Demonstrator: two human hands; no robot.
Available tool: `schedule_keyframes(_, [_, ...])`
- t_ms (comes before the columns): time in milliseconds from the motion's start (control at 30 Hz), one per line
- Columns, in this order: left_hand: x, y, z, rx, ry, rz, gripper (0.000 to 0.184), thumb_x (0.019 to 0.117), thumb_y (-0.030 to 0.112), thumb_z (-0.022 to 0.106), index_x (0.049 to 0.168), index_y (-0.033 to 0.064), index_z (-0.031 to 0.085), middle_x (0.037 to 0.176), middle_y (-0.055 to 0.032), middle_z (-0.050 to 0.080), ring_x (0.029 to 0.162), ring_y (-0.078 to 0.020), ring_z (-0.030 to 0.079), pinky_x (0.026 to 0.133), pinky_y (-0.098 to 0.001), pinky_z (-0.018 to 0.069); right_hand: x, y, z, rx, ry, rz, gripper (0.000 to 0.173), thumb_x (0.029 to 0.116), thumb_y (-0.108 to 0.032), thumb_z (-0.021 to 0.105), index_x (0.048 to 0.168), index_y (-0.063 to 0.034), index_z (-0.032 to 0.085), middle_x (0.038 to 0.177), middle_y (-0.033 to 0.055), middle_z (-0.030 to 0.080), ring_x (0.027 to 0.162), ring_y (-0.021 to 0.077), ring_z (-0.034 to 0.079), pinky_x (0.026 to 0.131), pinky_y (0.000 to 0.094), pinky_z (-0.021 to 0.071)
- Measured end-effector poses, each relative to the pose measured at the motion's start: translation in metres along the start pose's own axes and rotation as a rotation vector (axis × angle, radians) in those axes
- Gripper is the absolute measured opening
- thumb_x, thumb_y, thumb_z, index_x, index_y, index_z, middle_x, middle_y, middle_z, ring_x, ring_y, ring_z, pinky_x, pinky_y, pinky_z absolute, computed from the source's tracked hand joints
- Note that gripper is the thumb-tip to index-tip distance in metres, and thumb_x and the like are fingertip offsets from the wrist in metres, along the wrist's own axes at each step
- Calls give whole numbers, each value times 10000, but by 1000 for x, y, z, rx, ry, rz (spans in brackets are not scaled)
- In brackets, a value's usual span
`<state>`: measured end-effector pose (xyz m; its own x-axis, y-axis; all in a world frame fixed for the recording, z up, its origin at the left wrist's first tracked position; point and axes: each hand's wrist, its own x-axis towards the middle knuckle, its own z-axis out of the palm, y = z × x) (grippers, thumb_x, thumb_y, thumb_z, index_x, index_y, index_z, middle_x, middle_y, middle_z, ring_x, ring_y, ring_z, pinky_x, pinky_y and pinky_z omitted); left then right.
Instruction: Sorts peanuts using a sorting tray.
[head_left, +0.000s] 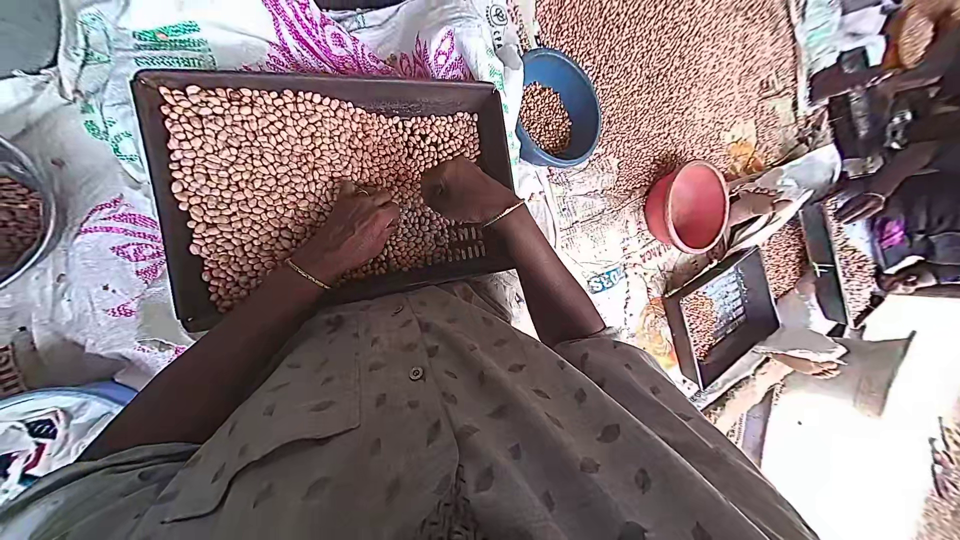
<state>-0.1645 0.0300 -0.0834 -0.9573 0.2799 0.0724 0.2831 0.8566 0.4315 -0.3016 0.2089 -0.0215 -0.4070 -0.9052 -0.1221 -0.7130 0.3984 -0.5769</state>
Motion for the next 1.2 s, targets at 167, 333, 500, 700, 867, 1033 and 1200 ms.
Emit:
schedule_keyframes(167, [-2, -2, 10, 71, 68, 72, 157, 981, 56, 575, 977, -50, 691, 1002, -239, 651, 938, -447, 657, 832, -638, 473, 37, -23, -59, 689, 820, -167, 233, 1042, -24, 521, 1219, 126, 499, 995, 174, 694, 769, 238, 749, 708, 387, 676])
schedule_keyframes(333, [0, -4, 9, 31, 25, 69, 175, 970, 59, 547, 934, -81, 646, 980, -266, 631, 966, -467, 651, 885, -618, 499, 4, -14, -9, 631, 395, 25, 245, 1013, -39, 581, 1210, 103, 617, 973, 129, 734, 761, 154, 743, 704, 321, 649])
schedule_keyframes(500, [1, -14, -3, -217, 174, -44, 123, 959, 27, 601, 934, -58, 686, 979, -237, 665, 940, -413, 668, 863, -584, 516, -20, -1, 35, 648, 179, 180, 184, 1027, -54, 563, 1124, 76, 652, 915, 122, 720, 742, 142, 722, 712, 312, 630])
schedule_keyframes(700, [-11, -22, -26, -484, 565, -215, 190, 1007, 114, 577, 1018, -57, 660, 969, -165, 621, 841, -150, 586, 783, -273, 497, -3, -24, 68, 99, 77, -4, 168, 981, -72, 601, 997, 28, 736, 962, 174, 731, 901, 297, 720, 831, 476, 574])
schedule_keyframes(867, [-47, -9, -53, -434, 310, -209, 173, 995, 108, 562, 987, -16, 682, 955, -127, 635, 869, -175, 610, 808, -351, 509, -2, -36, 90, -214, 99, 5, 175, 980, -16, 554, 1006, 13, 725, 1021, 197, 700, 918, 351, 717, 763, 483, 593])
schedule_keyframes(1033, [-68, -2, -36, -217, -57, -83, 100, 929, -4, 635, 835, 5, 668, 879, -151, 641, 842, -334, 661, 754, -531, 536, -3, -44, 93, -328, 82, 20, 193, 971, 25, 534, 1061, 28, 704, 1089, 199, 689, 977, 367, 704, 749, 470, 590])
schedule_keyframes(1200, [-64, 6, -10, -26, -192, -167, 84, 946, 53, 679, 923, -27, 674, 998, -199, 662, 927, -391, 684, 772, -553, 560, -3, -38, 98, -339, 136, -37, 211, 965, 27, 527, 1043, -5, 720, 1109, 161, 700, 1064, 334, 686, 803, 435, 591])
